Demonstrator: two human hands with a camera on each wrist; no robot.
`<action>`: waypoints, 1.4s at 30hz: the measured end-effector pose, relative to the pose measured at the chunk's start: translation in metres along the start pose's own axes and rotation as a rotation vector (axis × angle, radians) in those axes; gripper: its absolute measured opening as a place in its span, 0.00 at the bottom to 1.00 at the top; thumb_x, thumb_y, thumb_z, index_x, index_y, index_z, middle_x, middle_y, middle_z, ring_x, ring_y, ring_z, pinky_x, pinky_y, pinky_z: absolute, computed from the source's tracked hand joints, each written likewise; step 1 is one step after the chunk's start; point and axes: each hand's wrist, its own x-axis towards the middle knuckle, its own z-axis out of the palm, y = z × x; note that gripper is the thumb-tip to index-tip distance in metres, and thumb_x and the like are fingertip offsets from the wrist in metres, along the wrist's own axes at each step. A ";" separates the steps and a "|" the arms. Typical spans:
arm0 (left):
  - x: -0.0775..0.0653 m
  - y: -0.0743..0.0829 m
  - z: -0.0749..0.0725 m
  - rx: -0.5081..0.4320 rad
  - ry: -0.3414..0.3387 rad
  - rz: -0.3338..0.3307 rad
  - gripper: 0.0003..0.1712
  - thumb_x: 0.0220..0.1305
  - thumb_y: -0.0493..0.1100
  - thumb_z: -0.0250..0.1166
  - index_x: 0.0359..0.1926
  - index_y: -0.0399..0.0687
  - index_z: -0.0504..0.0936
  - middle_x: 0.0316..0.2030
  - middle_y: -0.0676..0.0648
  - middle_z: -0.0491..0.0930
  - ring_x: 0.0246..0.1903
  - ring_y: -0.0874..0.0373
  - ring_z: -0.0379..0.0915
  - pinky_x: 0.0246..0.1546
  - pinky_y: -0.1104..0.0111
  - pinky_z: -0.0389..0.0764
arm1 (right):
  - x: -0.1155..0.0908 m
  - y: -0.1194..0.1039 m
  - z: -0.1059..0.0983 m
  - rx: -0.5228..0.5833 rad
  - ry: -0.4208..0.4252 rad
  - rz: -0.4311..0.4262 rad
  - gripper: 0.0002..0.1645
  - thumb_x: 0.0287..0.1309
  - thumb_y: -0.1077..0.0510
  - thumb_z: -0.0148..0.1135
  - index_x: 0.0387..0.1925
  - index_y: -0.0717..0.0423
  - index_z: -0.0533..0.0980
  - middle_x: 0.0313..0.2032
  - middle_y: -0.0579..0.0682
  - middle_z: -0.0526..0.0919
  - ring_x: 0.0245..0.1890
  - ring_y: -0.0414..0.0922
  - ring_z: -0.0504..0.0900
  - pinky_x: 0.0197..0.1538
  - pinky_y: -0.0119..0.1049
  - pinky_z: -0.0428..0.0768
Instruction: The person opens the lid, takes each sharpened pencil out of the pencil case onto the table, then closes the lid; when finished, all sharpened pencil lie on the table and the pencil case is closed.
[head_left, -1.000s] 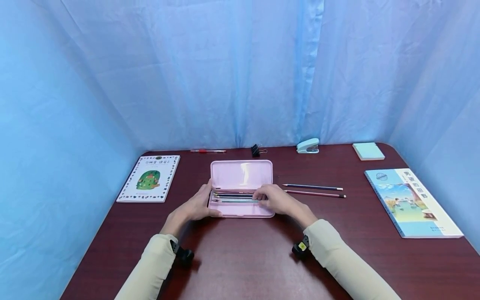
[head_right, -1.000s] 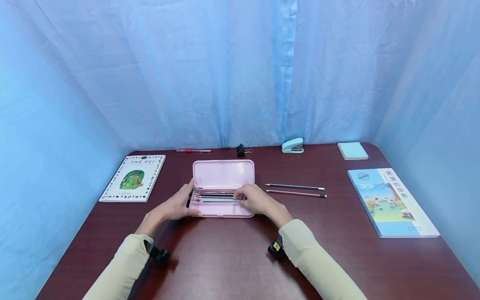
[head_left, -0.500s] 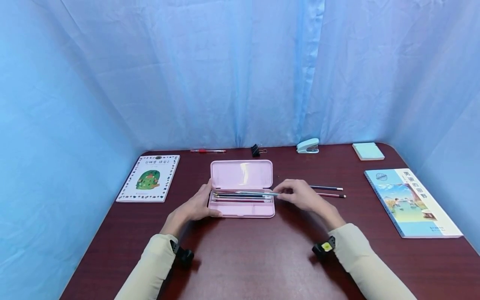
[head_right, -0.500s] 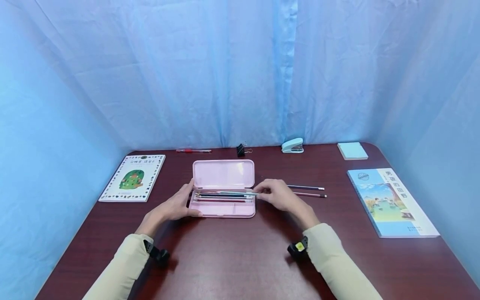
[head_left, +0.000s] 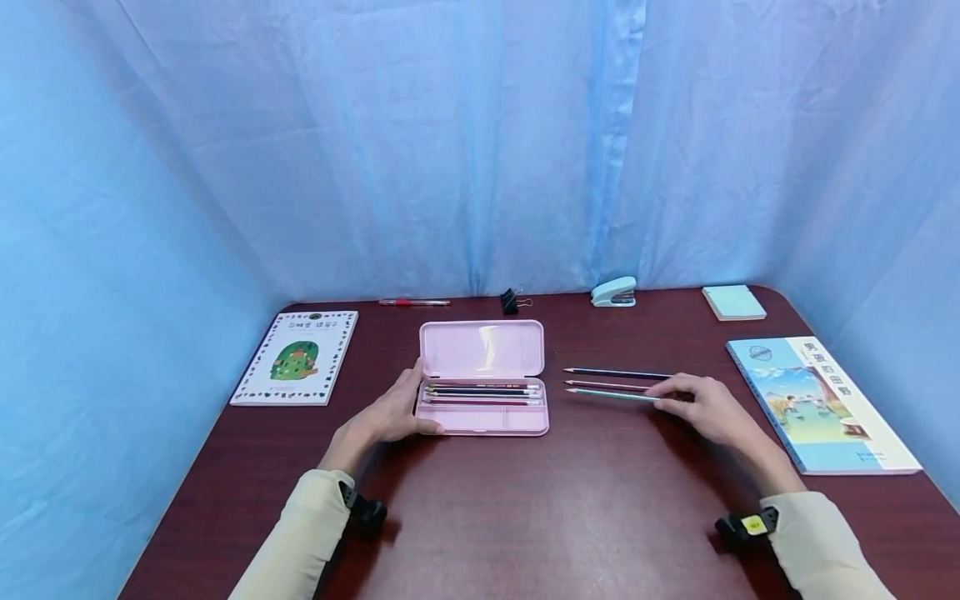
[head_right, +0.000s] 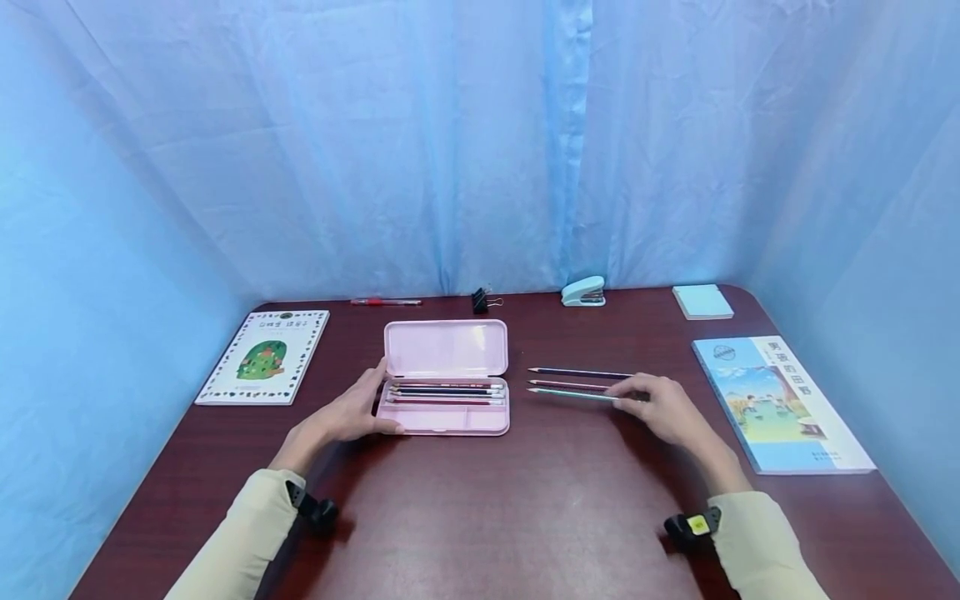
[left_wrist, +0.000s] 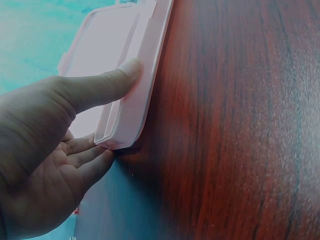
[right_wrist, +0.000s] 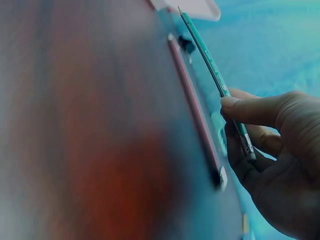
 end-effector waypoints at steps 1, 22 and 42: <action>0.000 0.000 0.000 -0.001 0.001 0.003 0.69 0.42 0.55 0.75 0.72 0.50 0.34 0.65 0.43 0.54 0.62 0.54 0.52 0.63 0.58 0.55 | -0.003 0.004 0.001 -0.006 0.005 0.009 0.09 0.59 0.52 0.59 0.41 0.44 0.82 0.40 0.44 0.81 0.41 0.43 0.75 0.43 0.42 0.72; 0.001 0.000 0.000 -0.013 -0.006 0.002 0.69 0.42 0.55 0.74 0.72 0.50 0.33 0.66 0.42 0.51 0.63 0.53 0.50 0.64 0.56 0.54 | -0.005 0.017 0.012 -0.135 0.117 -0.089 0.10 0.51 0.65 0.65 0.36 0.49 0.82 0.36 0.46 0.79 0.35 0.45 0.76 0.39 0.45 0.74; -0.001 0.001 0.000 -0.020 -0.007 -0.012 0.69 0.43 0.55 0.74 0.72 0.51 0.33 0.66 0.43 0.51 0.63 0.53 0.50 0.64 0.56 0.54 | 0.072 -0.112 0.086 0.040 -0.031 -0.282 0.14 0.56 0.60 0.61 0.45 0.57 0.79 0.42 0.51 0.78 0.44 0.47 0.76 0.49 0.44 0.73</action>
